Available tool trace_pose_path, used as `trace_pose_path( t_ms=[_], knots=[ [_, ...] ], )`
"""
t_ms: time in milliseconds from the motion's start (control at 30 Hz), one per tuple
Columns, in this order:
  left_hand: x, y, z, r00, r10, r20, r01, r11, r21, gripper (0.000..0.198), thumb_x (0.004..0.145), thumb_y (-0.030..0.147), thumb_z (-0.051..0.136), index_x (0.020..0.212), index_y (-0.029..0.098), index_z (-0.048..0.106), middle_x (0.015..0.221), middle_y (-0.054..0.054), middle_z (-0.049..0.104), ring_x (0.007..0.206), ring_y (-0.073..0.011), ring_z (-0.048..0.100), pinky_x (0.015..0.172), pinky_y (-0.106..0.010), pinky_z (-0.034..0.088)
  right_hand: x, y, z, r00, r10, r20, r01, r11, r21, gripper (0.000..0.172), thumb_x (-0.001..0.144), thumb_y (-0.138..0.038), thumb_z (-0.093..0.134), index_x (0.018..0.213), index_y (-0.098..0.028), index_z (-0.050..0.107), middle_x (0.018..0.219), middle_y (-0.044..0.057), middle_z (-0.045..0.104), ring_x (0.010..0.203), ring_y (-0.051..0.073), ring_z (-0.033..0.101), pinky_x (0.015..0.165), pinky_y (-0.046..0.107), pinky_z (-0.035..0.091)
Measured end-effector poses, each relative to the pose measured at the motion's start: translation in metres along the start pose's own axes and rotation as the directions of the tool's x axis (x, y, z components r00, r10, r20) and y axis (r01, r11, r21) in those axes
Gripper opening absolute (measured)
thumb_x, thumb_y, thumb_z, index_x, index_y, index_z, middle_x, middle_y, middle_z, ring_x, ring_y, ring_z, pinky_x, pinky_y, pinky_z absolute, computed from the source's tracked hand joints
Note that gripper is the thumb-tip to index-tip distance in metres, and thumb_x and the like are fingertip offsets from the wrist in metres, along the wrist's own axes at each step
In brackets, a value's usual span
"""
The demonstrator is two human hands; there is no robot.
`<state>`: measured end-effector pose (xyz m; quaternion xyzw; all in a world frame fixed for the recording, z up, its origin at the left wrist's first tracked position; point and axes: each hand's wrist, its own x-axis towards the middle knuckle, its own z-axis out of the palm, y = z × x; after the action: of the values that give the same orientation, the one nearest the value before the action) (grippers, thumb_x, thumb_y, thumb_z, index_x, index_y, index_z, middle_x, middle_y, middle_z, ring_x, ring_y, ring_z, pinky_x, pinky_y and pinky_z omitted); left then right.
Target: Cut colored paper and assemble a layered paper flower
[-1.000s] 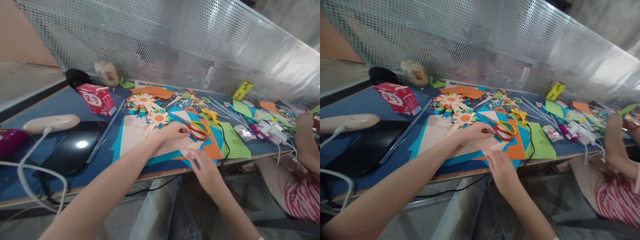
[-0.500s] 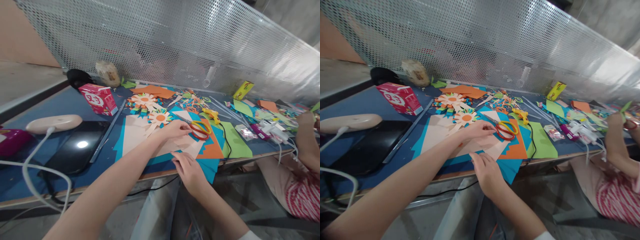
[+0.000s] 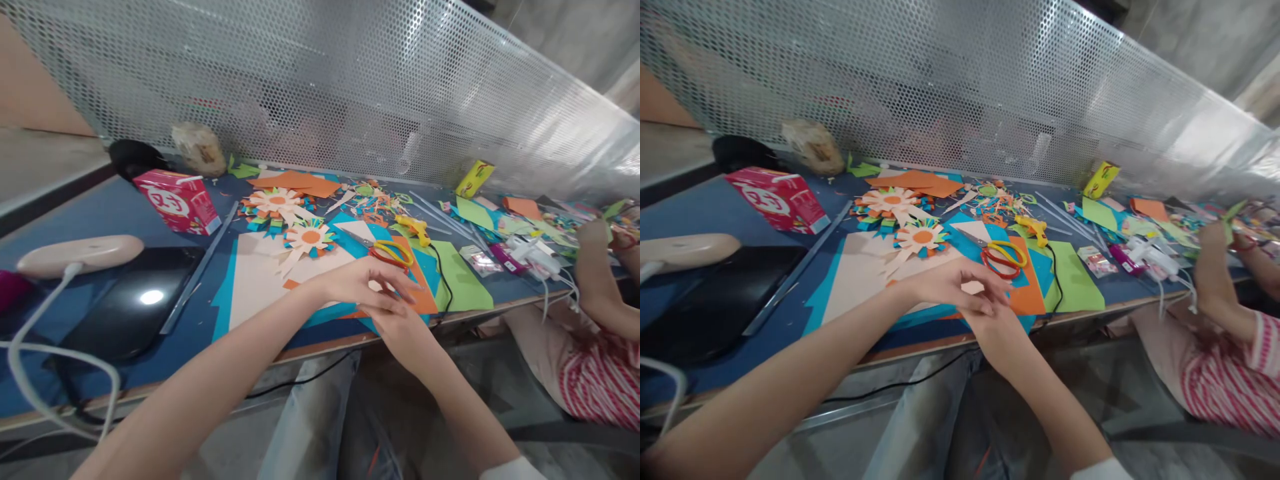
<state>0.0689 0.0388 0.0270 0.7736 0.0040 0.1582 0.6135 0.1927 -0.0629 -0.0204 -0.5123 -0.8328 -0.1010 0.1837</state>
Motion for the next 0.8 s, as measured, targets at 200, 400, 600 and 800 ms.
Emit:
trace_pose_path(
  t_ms=[200,400,600,800],
  knots=[
    [0.000,-0.006,0.002,0.989,0.008,-0.147,-0.007,1.000,0.008,0.018,0.070,0.019,0.066,0.087,0.016,0.068,0.087,-0.007,0.071,0.087,-0.0158,0.066,0.079,-0.026,0.051,0.004,0.002,-0.011,0.994,0.106,0.016,-0.107,0.976,0.191,0.025,0.083,-0.011,0.048,0.094,-0.020,0.068,0.094,0.010,0.068,0.094,0.023,0.063,0.077,0.032,0.053],
    [0.003,-0.009,-0.005,0.895,0.058,-0.441,-0.095,0.993,-0.063,0.027,0.067,0.024,0.070,0.090,0.012,0.063,0.087,-0.008,0.071,0.080,-0.0159,0.067,0.072,-0.025,0.053,0.006,0.007,-0.025,0.924,0.377,0.056,-0.309,0.654,0.691,0.010,0.079,-0.017,0.055,0.079,-0.019,0.065,0.083,0.004,0.069,0.077,0.015,0.065,0.070,0.026,0.055],
    [0.000,-0.007,-0.007,0.831,0.112,-0.545,-0.090,0.994,0.066,0.034,0.070,0.028,0.068,0.099,0.013,0.059,0.078,-0.006,0.072,0.077,-0.0162,0.067,0.075,-0.029,0.053,0.009,0.024,-0.021,0.726,0.673,0.143,-0.271,0.089,0.958,0.023,0.066,-0.028,0.070,0.085,-0.019,0.059,0.069,0.000,0.066,0.066,0.015,0.065,0.057,0.029,0.057],
    [0.003,-0.012,0.000,0.811,0.081,-0.579,0.029,0.983,0.179,0.032,0.072,0.031,0.066,0.098,0.014,0.062,0.083,-0.007,0.072,0.082,-0.0180,0.067,0.079,-0.031,0.052,0.014,0.026,-0.018,0.639,0.758,0.130,-0.166,-0.029,0.986,0.035,0.061,-0.027,0.075,0.089,-0.020,0.054,0.067,-0.002,0.066,0.067,0.016,0.065,0.056,0.031,0.058]
  ],
)
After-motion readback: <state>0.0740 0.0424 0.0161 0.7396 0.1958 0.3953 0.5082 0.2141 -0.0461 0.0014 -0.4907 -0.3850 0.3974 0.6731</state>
